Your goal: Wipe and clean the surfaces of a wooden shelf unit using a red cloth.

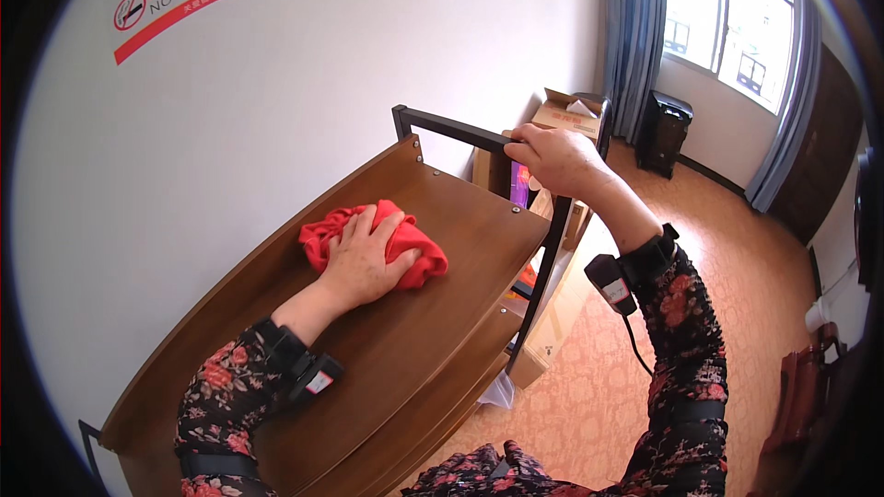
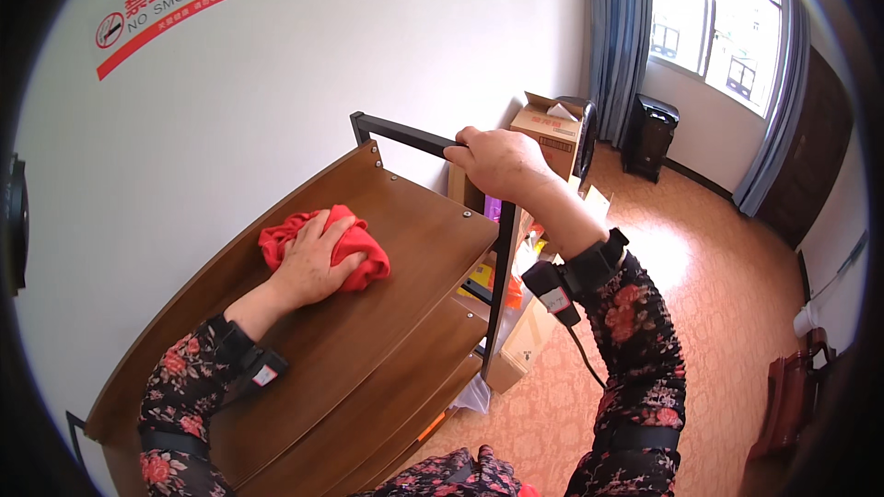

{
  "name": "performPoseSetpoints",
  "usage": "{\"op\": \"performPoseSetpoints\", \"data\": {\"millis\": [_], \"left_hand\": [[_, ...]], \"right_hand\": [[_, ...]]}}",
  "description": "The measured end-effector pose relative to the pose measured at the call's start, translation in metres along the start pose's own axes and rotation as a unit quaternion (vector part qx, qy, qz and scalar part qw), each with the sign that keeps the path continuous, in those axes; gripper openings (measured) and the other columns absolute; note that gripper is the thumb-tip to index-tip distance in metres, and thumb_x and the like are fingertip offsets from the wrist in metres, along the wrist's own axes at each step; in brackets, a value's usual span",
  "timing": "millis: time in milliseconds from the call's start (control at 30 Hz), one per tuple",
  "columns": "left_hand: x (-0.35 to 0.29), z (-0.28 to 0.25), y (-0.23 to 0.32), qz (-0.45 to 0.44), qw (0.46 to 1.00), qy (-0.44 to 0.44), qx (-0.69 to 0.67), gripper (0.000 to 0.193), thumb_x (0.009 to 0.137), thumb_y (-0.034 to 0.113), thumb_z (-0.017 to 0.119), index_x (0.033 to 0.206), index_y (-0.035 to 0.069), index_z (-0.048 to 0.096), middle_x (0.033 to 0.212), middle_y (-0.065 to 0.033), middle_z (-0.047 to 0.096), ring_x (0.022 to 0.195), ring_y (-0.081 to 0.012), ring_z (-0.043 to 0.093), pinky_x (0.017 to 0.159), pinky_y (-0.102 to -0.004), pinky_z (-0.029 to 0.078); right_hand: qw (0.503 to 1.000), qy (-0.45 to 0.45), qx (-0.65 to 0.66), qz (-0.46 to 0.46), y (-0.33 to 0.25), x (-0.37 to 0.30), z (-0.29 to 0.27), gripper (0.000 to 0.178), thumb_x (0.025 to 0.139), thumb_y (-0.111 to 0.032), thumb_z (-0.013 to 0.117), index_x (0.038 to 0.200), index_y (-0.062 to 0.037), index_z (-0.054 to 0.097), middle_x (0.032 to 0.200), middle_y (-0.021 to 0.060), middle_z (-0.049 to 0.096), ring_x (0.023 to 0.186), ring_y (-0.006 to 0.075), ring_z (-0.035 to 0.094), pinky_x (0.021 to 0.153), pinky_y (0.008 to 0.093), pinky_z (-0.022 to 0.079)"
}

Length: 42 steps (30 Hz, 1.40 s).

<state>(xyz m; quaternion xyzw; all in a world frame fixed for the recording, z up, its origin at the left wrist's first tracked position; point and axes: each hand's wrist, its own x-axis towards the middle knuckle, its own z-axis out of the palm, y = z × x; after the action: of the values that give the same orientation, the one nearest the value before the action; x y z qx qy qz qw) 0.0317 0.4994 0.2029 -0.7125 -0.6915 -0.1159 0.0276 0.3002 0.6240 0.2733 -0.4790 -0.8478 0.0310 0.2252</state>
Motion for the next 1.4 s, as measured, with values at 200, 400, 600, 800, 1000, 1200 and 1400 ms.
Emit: {"op": "performPoseSetpoints", "data": {"millis": [200,400,600,800,1000,1200,1400], "left_hand": [[0.025,0.015,0.000,0.088,0.989,0.108,-0.050,0.042,0.081,0.031,0.063,0.116,0.009,0.056,0.128,-0.0189,0.047,0.116,-0.0385,0.048,0.097,-0.0504,0.040],[0.039,-0.001,-0.008,0.160,0.959,0.163,-0.167,0.026,0.083,0.025,0.062,0.096,0.002,0.063,0.093,-0.0175,0.058,0.085,-0.0339,0.060,0.079,-0.0395,0.050],[0.048,-0.063,0.079,0.218,0.888,0.275,-0.295,0.022,0.083,0.013,0.064,0.103,0.005,0.061,0.103,-0.0150,0.060,0.095,-0.0327,0.059,0.085,-0.0403,0.048],[0.081,-0.010,0.142,0.392,0.874,0.258,-0.127,0.043,0.069,0.022,0.075,0.107,0.008,0.060,0.110,-0.0119,0.061,0.102,-0.0305,0.059,0.094,-0.0427,0.042],[0.124,-0.023,0.084,0.359,0.900,0.204,-0.139,0.036,0.074,0.025,0.068,0.104,0.006,0.061,0.106,-0.0117,0.064,0.099,-0.0306,0.060,0.090,-0.0405,0.045],[0.146,-0.025,-0.025,0.001,0.928,0.301,-0.220,0.035,0.093,0.033,0.055,0.114,0.005,0.060,0.113,-0.0162,0.061,0.103,-0.0324,0.058,0.092,-0.0385,0.045],[0.111,0.004,0.039,0.055,0.890,0.401,-0.211,0.026,0.097,0.022,0.053,0.115,0.004,0.054,0.124,-0.0202,0.053,0.118,-0.0362,0.051,0.099,-0.0397,0.041]], "right_hand": [[0.998,0.056,0.029,0.003,0.015,-0.002,0.011,0.038,0.094,-0.039,0.044,0.105,-0.0088,0.065,0.094,0.0160,0.068,0.091,0.0343,0.064,0.082,0.0430,0.049],[0.930,0.179,0.320,-0.004,0.018,-0.016,0.023,0.040,0.095,-0.037,0.045,0.121,-0.0094,0.058,0.092,0.0157,0.067,0.095,0.0271,0.065,0.085,0.0362,0.047],[0.833,0.164,0.519,-0.096,0.067,-0.079,0.126,0.045,0.093,-0.017,0.042,0.134,0.0005,0.043,0.129,0.0111,0.050,0.122,0.0200,0.046,0.101,0.0301,0.036],[0.765,0.066,0.635,-0.083,0.049,-0.110,0.157,0.044,0.090,-0.017,0.060,0.129,0.0005,0.048,0.124,0.0079,0.055,0.115,0.0179,0.052,0.099,0.0315,0.039],[0.785,0.082,0.606,-0.099,0.053,-0.109,0.155,0.045,0.078,-0.010,0.064,0.120,-0.0001,0.051,0.107,0.0114,0.057,0.100,0.0228,0.054,0.090,0.0316,0.043],[0.764,0.114,0.620,-0.139,0.034,-0.112,0.162,0.044,0.075,-0.006,0.065,0.117,0.0012,0.053,0.108,0.0140,0.057,0.098,0.0273,0.054,0.088,0.0336,0.043],[0.775,0.116,0.602,-0.154,0.038,-0.113,0.155,0.041,0.074,-0.005,0.066,0.113,0.0020,0.054,0.117,0.0184,0.058,0.102,0.0317,0.055,0.090,0.0360,0.043]]}}
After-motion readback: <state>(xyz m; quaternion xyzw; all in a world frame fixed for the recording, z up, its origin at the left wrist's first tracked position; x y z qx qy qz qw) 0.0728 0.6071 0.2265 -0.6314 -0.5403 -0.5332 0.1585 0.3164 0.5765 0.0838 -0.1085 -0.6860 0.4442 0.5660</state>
